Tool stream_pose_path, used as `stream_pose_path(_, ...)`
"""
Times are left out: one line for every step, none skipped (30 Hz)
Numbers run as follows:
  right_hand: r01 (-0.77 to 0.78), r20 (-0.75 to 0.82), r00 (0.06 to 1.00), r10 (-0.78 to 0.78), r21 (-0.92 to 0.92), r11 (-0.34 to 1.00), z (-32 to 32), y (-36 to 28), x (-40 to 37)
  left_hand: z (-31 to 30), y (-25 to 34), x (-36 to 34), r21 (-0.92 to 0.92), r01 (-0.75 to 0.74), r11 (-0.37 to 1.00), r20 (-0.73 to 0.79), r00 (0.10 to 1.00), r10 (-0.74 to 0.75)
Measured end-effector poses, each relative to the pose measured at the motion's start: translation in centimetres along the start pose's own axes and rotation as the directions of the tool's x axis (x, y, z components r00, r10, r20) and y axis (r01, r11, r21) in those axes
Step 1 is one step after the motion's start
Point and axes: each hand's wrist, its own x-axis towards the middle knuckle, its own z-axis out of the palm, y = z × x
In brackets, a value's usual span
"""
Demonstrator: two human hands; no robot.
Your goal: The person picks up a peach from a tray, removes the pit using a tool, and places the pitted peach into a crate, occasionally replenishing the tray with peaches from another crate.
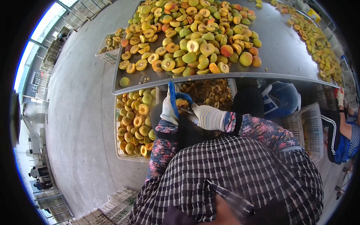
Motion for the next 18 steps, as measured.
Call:
stream_pose_path(0.114,-0.059,0.992,-0.109,0.086,0.990,0.5,0.4,0.1,0.0,-0.2,-0.2,0.165,-0.110,0.980,0.016,0.994,0.109)
stream_pose_path(0.062,-0.032,0.998,-0.058,0.125,0.990,0.6,0.9,-0.1,-0.4,-2.0,0.0,0.219,-0.181,0.959,0.047,0.983,0.175)
stream_pose_path(0.008,-0.006,1.000,-0.007,0.164,0.986,-0.2,-0.5,-0.2,-0.4,-2.6,0.3,0.128,-0.111,0.986,0.010,0.994,0.110)
stream_pose_path(-0.045,0.021,0.999,0.042,0.200,0.979,-1.1,-1.7,-0.4,-0.3,-2.9,0.5,0.031,-0.044,0.999,-0.028,0.999,0.045)
stream_pose_path(-0.047,0.034,0.998,0.046,0.043,0.998,-1.8,-2.4,-0.5,0.0,-3.1,0.8,-0.228,0.149,0.962,-0.088,0.981,-0.172)
stream_pose_path(-0.048,0.047,0.997,0.054,-0.114,0.992,-2.3,-3.0,-0.6,0.1,-2.7,0.9,-0.372,0.265,0.890,-0.066,0.949,-0.310)
stream_pose_path(-0.046,0.059,0.996,0.064,-0.268,0.962,-2.8,-3.4,-0.8,0.3,-1.5,0.9,-0.510,0.360,0.781,-0.042,0.897,-0.441)
stream_pose_path(-0.072,0.102,0.989,0.109,-0.316,0.946,-3.3,-3.9,-0.7,0.1,-0.2,0.9,-0.538,0.413,0.735,0.006,0.873,-0.487)
stream_pose_path(-0.065,0.097,0.991,0.095,-0.276,0.959,-3.2,-3.5,-0.7,0.0,0.8,0.9,-0.564,0.463,0.684,0.054,0.847,-0.529)
stream_pose_path(-0.056,0.092,0.993,0.080,-0.235,0.970,-2.7,-2.5,-0.6,0.0,0.4,1.1,-0.544,0.437,0.716,0.066,0.873,-0.484)
stream_pose_path(-0.046,0.088,0.994,0.064,-0.194,0.980,-1.8,-1.1,-0.3,0.0,0.2,0.9,-0.557,0.444,0.702,0.073,0.868,-0.491)
stream_pose_path(0.013,0.051,0.999,-0.012,-0.023,1.000,0.0,1.6,0.3,-0.1,0.1,0.9,-0.570,0.448,0.688,0.078,0.864,-0.498)
stream_pose_path(0.085,0.014,0.996,-0.088,0.144,0.986,1.7,4.3,0.9,-0.1,0.1,0.8,-0.583,0.453,0.674,0.083,0.859,-0.505)
stream_pose_path(0.141,-0.025,0.990,-0.139,0.247,0.959,2.2,4.4,1.1,0.0,0.5,0.6,-0.593,0.446,0.670,0.068,0.857,-0.510)
stream_pose_path(0.133,-0.037,0.991,-0.127,0.254,0.958,1.2,2.6,0.6,0.2,1.3,0.5,-0.602,0.439,0.667,0.055,0.856,-0.514)
stream_pose_path(0.124,-0.049,0.992,-0.116,0.260,0.958,0.2,0.7,0.1,0.4,1.8,0.3,-0.612,0.430,0.663,0.041,0.855,-0.517)
stream_pose_path(0.063,-0.016,0.998,-0.061,0.155,0.986,0.3,0.7,0.0,0.6,1.7,0.2,-0.616,0.404,0.676,-0.002,0.858,-0.514)
stream_pose_path(0.003,0.010,1.000,-0.004,0.047,0.999,0.2,0.8,0.0,0.8,1.7,0.2,-0.618,0.377,0.689,-0.043,0.859,-0.509)
